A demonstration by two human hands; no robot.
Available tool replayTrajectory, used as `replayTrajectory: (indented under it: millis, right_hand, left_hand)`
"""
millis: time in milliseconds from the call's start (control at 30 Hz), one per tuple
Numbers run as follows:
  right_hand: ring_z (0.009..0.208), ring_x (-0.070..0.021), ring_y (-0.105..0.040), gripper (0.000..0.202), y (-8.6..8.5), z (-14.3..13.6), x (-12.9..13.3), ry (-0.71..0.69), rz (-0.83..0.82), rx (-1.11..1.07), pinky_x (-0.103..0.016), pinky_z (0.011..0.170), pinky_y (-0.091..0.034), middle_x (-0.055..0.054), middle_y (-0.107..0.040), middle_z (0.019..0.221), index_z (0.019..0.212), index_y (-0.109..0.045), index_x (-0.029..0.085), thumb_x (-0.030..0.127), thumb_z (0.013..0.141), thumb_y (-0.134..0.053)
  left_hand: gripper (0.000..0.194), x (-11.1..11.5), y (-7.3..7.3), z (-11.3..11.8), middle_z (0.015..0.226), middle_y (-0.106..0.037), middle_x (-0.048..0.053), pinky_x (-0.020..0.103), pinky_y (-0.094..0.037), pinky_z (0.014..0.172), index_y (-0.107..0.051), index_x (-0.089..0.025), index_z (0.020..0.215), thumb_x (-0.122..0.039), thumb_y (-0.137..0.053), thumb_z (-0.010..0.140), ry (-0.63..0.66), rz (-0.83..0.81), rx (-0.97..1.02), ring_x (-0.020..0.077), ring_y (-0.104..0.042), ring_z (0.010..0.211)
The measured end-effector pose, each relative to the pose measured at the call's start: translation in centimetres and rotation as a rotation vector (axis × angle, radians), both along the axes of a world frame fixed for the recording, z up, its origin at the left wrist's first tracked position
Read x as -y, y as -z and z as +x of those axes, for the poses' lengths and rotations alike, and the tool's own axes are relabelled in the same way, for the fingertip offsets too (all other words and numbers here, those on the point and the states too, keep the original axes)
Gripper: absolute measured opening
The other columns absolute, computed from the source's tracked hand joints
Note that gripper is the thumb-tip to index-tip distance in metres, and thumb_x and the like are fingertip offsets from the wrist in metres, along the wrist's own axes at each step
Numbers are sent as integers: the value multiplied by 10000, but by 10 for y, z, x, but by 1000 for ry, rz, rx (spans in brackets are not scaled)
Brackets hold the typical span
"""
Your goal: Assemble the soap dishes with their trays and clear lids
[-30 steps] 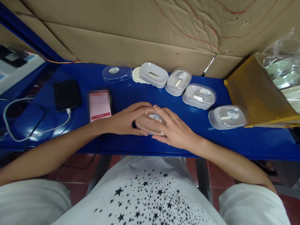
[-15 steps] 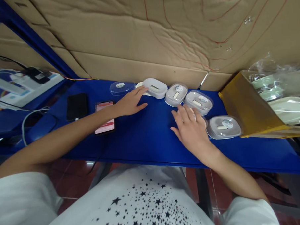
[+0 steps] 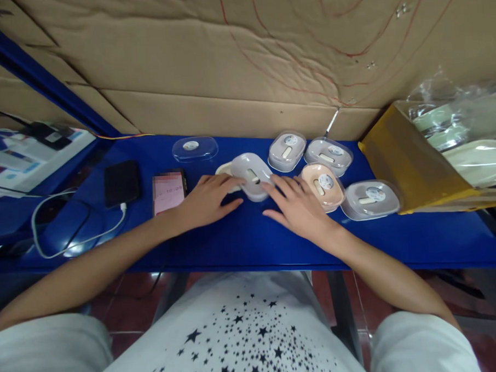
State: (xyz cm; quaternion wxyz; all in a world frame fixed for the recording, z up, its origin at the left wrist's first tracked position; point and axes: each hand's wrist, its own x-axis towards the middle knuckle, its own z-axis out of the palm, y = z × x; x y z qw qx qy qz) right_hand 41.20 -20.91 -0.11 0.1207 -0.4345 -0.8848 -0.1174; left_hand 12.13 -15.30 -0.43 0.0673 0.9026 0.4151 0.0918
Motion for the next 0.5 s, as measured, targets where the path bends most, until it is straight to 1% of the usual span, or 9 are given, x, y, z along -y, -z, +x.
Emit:
replayTrajectory:
  millis: [33,67,133,167,233,300,367,400,500]
  right_hand:
    - [1443,-403,-655,665,2,-6,4,-39,-17,-34,-590,1216,-522,-222,-622,1652,1621,-592,133,551,1106,-647]
    - [1448,-400,-651,687,4,-11,6,-70,-35,-64,-583,1204,-533,-219,-629,1647,1603,-606,134,587,1090,-664]
    - [1440,-380,-664,602,8,-15,8,-97,-78,-117,-575,1209,-531,-205,-688,1580,1527,-664,130,553,1098,-669]
    - [1428,-363,-676,521,9,-14,7,-102,-103,-146,-576,1228,-515,-193,-725,1532,1484,-690,134,499,1114,-656]
    - [1400,-321,-705,379,8,-8,3,-102,-144,-214,-584,1280,-462,-158,-777,1455,1433,-719,157,369,1142,-603]
    - [1369,-292,-728,338,5,0,-3,-96,-164,-285,-591,1300,-431,-122,-802,1420,1425,-730,200,282,1148,-554]
    - [1338,-283,-745,341,1,7,-8,-90,-170,-332,-578,1268,-456,-97,-816,1400,1419,-746,246,255,1145,-544]
    - [1320,-283,-753,340,1,9,-10,-91,-170,-339,-569,1246,-472,-87,-823,1386,1416,-754,265,257,1142,-552]
    - [1268,-283,-770,326,2,8,-10,-116,-163,-311,-543,1208,-486,-70,-834,1366,1417,-763,288,285,1140,-591]
  left_hand:
    - [448,11,1,1,1457,-712,157,564,-517,1153,-567,-247,1570,-351,-568,1135,64,4,13,371,-668,1384]
    - [451,19,2,1,1389,-747,140,540,-537,1123,-553,-252,1582,-340,-568,1140,111,1,34,351,-708,1317]
    - [493,28,3,-1,1361,-761,131,525,-557,1103,-517,-258,1614,-331,-600,1133,153,5,82,338,-731,1271]
    - [526,28,3,-3,1400,-745,140,538,-559,1113,-509,-263,1622,-336,-636,1116,141,16,108,350,-721,1291]
    - [631,22,3,-9,1544,-652,169,591,-546,1165,-493,-280,1637,-364,-733,1059,77,33,170,395,-658,1400]
    - [802,13,4,-15,1651,-547,183,630,-509,1236,-435,-287,1680,-389,-825,987,21,-12,243,421,-581,1501]
    - [955,6,6,-20,1715,-480,184,623,-467,1302,-343,-283,1729,-393,-870,940,25,-117,311,411,-526,1567]
    - [992,4,8,-21,1739,-459,181,614,-448,1325,-307,-283,1744,-383,-871,934,42,-165,336,402,-510,1587]
    - [1008,5,14,-20,1768,-429,170,610,-418,1352,-265,-298,1758,-341,-849,938,78,-218,381,390,-484,1611]
